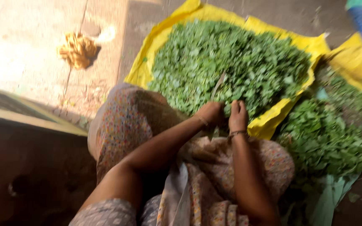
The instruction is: The person sits on the floor and sorts leafy green vegetables by hand, separating stems and leaves. The person places sorted leaves onto a yellow sack and discards stems to the side. Another person works nearby doing the same task.
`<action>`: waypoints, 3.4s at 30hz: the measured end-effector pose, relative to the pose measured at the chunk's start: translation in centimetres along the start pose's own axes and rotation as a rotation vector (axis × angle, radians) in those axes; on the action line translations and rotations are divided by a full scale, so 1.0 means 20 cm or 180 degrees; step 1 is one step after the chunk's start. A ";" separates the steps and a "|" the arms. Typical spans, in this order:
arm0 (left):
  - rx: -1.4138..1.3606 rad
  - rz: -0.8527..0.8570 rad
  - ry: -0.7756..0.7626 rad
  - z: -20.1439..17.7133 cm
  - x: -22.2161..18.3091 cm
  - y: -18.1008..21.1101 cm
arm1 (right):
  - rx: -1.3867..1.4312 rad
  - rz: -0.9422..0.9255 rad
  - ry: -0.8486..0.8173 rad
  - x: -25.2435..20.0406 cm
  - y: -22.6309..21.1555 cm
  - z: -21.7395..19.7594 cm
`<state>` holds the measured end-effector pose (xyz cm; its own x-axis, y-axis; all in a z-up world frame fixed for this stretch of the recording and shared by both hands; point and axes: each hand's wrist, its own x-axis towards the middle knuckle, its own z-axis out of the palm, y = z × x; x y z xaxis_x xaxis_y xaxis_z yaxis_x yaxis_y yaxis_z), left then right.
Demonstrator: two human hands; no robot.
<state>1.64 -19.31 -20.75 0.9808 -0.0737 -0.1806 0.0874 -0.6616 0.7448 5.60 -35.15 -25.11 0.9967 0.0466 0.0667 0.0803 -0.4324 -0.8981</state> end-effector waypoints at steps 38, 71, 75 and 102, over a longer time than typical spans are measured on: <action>-0.0476 -0.0778 -0.0054 0.11 0.37 -0.56 | -0.0042 0.1224 -0.0415 0.52 -0.06 0.12; -0.3911 -0.0645 0.1133 0.30 0.36 -0.68 | -0.1083 0.0977 -0.0401 0.41 0.33 0.58; -0.3732 -0.1753 0.1348 0.35 0.34 -0.90 | -0.1381 0.1361 -0.0569 0.43 0.42 0.55; -0.4736 -0.0662 0.0829 0.13 0.37 -0.39 | 0.0466 0.0808 -0.1010 0.31 -0.12 0.16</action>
<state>7.88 -16.62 -29.48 0.9179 0.1576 -0.3642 0.1579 0.6969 0.6996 11.46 -30.90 -23.89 0.9294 0.2396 -0.2807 -0.1923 -0.3346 -0.9225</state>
